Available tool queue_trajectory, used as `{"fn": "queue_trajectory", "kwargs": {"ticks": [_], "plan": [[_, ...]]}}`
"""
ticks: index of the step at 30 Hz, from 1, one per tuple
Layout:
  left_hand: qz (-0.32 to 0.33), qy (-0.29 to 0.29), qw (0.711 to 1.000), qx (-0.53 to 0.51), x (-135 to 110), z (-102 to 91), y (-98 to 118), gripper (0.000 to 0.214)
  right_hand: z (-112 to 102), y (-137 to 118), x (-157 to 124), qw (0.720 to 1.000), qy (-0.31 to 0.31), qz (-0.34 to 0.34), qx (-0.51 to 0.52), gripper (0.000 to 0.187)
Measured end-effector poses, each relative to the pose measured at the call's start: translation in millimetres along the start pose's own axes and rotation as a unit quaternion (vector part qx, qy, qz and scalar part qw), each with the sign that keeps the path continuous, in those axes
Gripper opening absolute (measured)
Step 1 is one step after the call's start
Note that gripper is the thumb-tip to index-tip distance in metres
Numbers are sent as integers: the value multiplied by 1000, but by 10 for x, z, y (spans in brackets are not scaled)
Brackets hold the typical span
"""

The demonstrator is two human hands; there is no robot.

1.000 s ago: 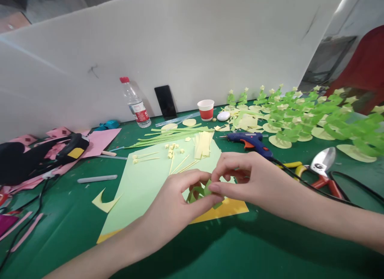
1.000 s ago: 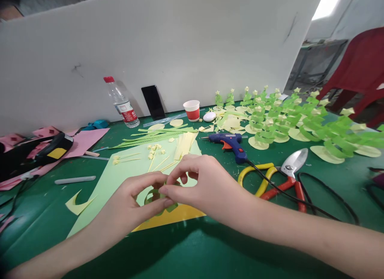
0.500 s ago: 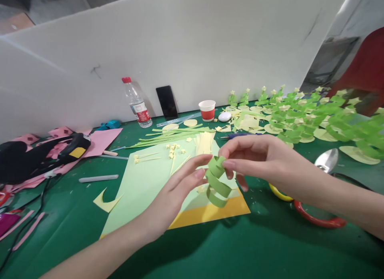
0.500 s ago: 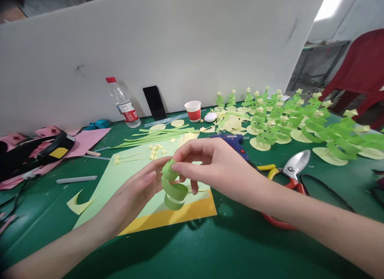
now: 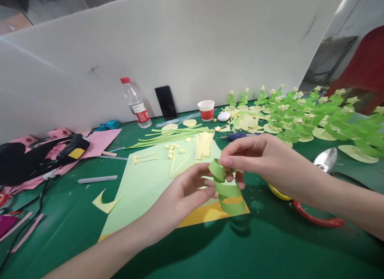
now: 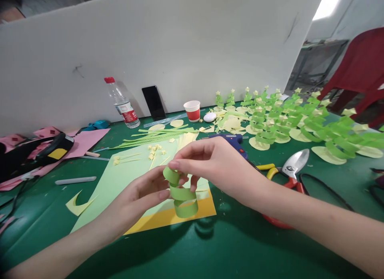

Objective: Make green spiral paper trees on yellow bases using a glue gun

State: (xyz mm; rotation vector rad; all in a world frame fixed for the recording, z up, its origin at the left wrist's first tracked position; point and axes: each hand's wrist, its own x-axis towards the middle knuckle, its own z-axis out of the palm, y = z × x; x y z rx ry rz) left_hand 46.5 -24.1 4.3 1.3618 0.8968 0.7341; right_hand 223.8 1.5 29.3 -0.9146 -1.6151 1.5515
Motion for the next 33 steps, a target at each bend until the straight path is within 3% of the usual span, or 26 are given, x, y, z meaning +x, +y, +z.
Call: {"fn": "queue_trajectory", "kwargs": {"ticks": [12, 18, 23, 33], "plan": [[25, 39, 999, 19, -10, -38, 6, 24, 36, 11, 5, 999, 4, 29, -34, 11], [-12, 26, 1000, 0, 25, 4, 3, 18, 41, 47, 3, 996, -61, 66, 20, 10], [-11, 38, 999, -25, 23, -1, -7, 14, 27, -26, -26, 994, -68, 74, 32, 6], [-30, 25, 998, -57, 34, 10, -10, 11, -102, -49, 12, 995, 43, -38, -82, 4]]}}
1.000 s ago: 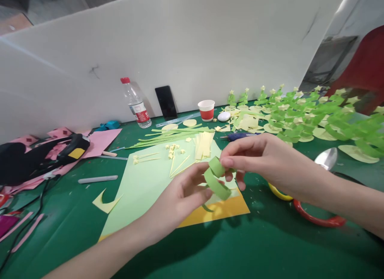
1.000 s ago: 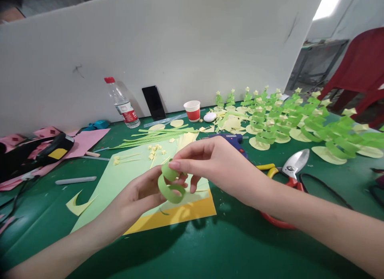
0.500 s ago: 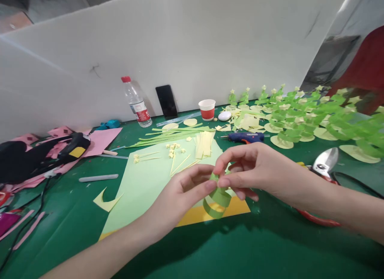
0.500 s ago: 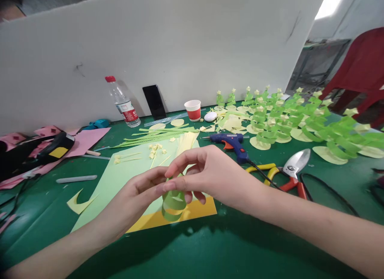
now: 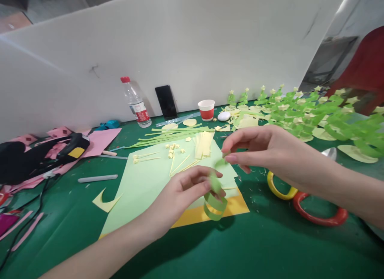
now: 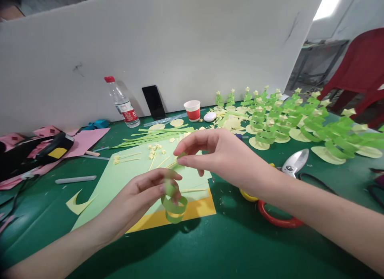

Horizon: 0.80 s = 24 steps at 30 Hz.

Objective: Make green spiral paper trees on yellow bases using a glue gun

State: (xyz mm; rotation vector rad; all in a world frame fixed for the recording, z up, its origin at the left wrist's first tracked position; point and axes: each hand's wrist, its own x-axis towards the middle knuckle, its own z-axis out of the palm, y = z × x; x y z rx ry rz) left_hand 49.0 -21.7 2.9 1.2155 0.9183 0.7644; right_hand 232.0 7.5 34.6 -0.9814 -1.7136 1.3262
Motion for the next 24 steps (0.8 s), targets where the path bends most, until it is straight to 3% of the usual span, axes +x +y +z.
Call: {"fn": "queue_trajectory", "kwargs": {"ticks": [6, 12, 16, 24], "plan": [[-5, 50, 997, 60, 43, -31, -77, 19, -60, -13, 17, 999, 6, -6, 42, 6], [36, 59, 997, -19, 71, -40, -56, 31, -19, -45, 8, 997, -62, 44, 34, 3], [67, 49, 996, -22, 34, -16, -13, 24, 68, -15, -20, 994, -95, 59, 14, 6], [26, 10, 999, -27, -11, 23, -63, 9, 148, 50, -26, 992, -108, 63, -7, 3]]}}
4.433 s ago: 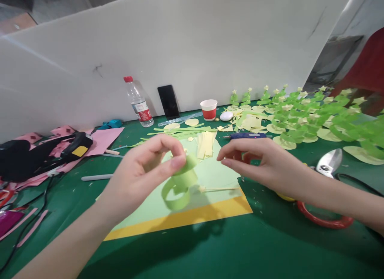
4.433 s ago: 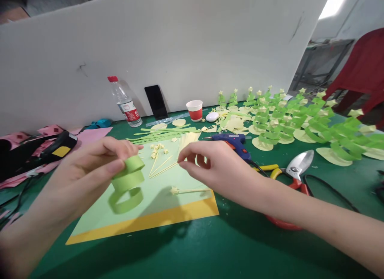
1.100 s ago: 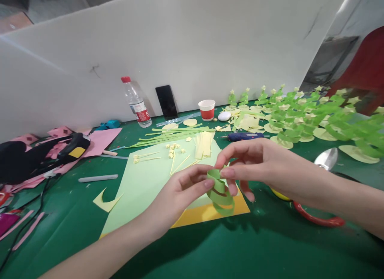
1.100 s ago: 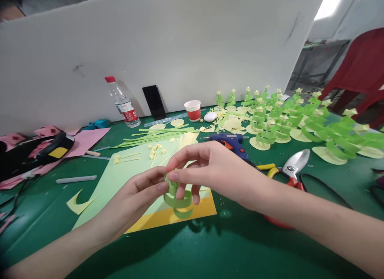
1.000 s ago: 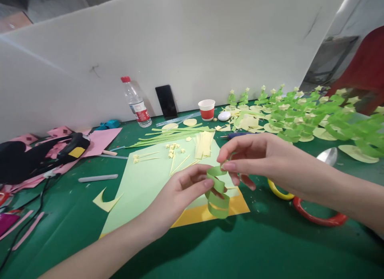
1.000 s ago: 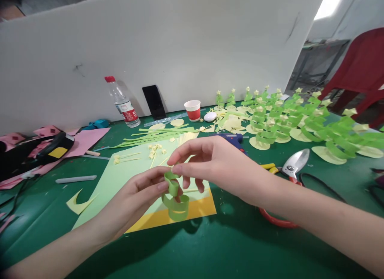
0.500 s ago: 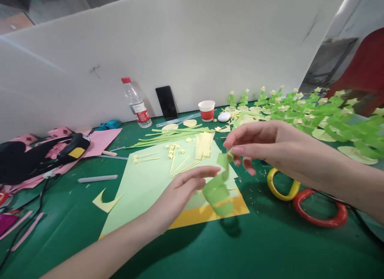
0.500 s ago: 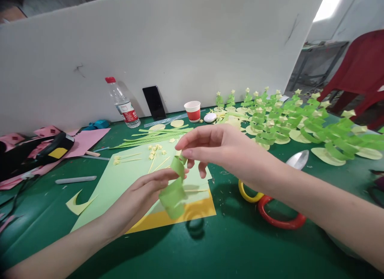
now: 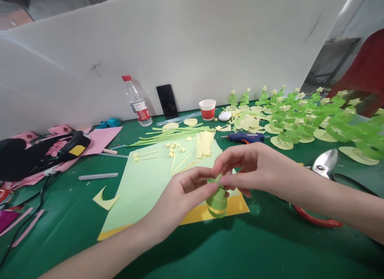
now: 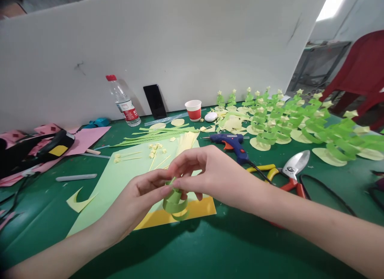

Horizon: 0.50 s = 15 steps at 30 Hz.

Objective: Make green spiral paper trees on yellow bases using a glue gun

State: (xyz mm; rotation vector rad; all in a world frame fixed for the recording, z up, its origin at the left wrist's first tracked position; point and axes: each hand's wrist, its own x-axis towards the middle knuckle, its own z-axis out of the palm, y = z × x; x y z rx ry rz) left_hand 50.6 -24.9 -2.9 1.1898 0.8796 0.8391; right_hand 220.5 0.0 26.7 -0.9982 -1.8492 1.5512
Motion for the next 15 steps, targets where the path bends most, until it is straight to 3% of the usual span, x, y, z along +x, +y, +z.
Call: {"fn": "queue_trajectory", "kwargs": {"ticks": [6, 15], "plan": [[2, -15, 999, 52, 6, 31, 2, 18, -2, 9, 15, 998, 54, -10, -4, 7], [-14, -41, 987, 152, -36, 60, -59, 23, 64, 88, 26, 999, 19, 17, -29, 8]]}}
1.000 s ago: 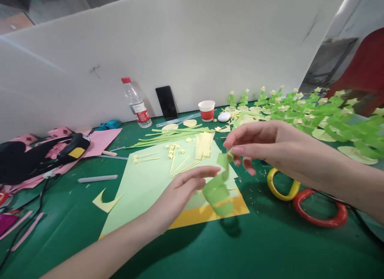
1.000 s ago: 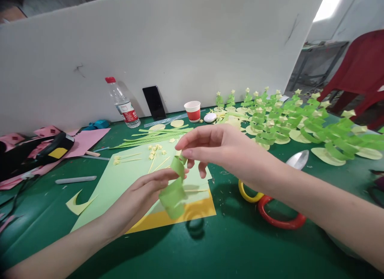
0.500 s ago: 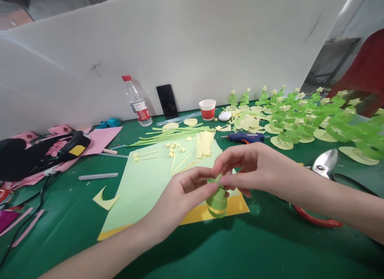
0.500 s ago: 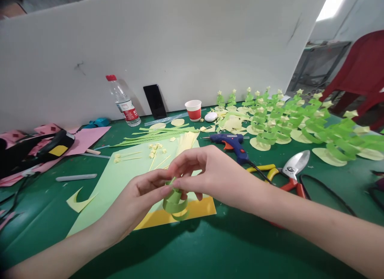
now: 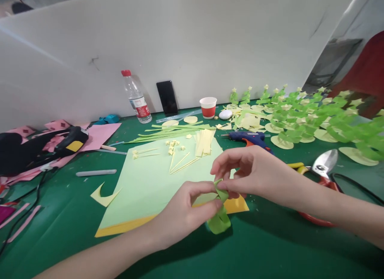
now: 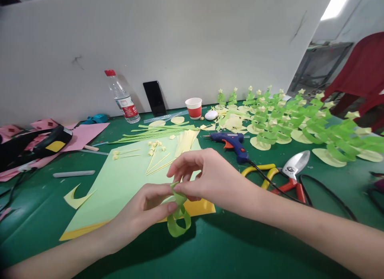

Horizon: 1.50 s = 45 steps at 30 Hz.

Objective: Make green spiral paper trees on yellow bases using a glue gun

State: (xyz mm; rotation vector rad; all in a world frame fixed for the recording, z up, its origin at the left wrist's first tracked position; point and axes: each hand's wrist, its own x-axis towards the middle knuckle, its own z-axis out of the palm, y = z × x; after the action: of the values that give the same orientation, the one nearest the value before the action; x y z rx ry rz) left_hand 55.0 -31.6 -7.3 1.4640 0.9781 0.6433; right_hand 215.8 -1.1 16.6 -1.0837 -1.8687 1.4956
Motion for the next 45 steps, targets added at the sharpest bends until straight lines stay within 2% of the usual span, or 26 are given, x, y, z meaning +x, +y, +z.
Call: {"fn": "queue_trajectory", "kwargs": {"ticks": [4, 8, 12, 16, 21, 24, 26, 27, 29, 30, 32, 34, 37, 40, 45], "plan": [[-3, 12, 1000, -19, 4, 26, -43, 24, 9, -5, -3, 1000, -10, 6, -14, 6], [-6, 16, 1000, 16, -19, 81, -121, 26, -32, -25, -18, 997, 33, -51, -46, 3], [12, -18, 998, 60, -38, 144, -201, 29, -52, 27, 36, 979, 78, -94, -165, 4], [68, -53, 994, 68, -21, 163, -257, 25, 38, 270, 138, 937, 21, -87, -338, 8], [83, -63, 995, 9, -8, 143, -320, 16, 166, 532, 193, 930, 7, -90, -357, 15], [72, -48, 996, -28, -7, 135, -333, 15, 159, 476, 190, 935, 27, -91, -341, 16], [56, -26, 997, -54, 1, 127, -327, 14, 121, 358, 174, 949, 61, -82, -300, 13], [44, -13, 997, -66, 7, 123, -322, 13, 96, 288, 162, 960, 80, -72, -259, 13], [22, 11, 996, -87, 21, 114, -314, 11, 46, 158, 130, 988, 107, -41, -106, 16], [15, 20, 995, -97, 28, 110, -311, 11, 25, 107, 113, 993, 108, -29, -35, 16], [11, 38, 993, -112, 35, 105, -311, 10, -3, 43, 83, 992, 98, -21, 75, 16], [11, 61, 989, -133, 34, 101, -310, 10, -12, 24, 60, 988, 84, -17, 127, 14], [4, 104, 982, -160, 28, 92, -296, 10, -8, 32, 40, 986, 79, -13, 147, 11], [-15, 134, 974, -180, 34, 82, -268, 13, -13, 34, 29, 982, 103, -24, 157, 7], [-34, 139, 971, -193, 58, 78, -257, 13, -21, 29, 34, 983, 111, -23, 146, 9]]}}
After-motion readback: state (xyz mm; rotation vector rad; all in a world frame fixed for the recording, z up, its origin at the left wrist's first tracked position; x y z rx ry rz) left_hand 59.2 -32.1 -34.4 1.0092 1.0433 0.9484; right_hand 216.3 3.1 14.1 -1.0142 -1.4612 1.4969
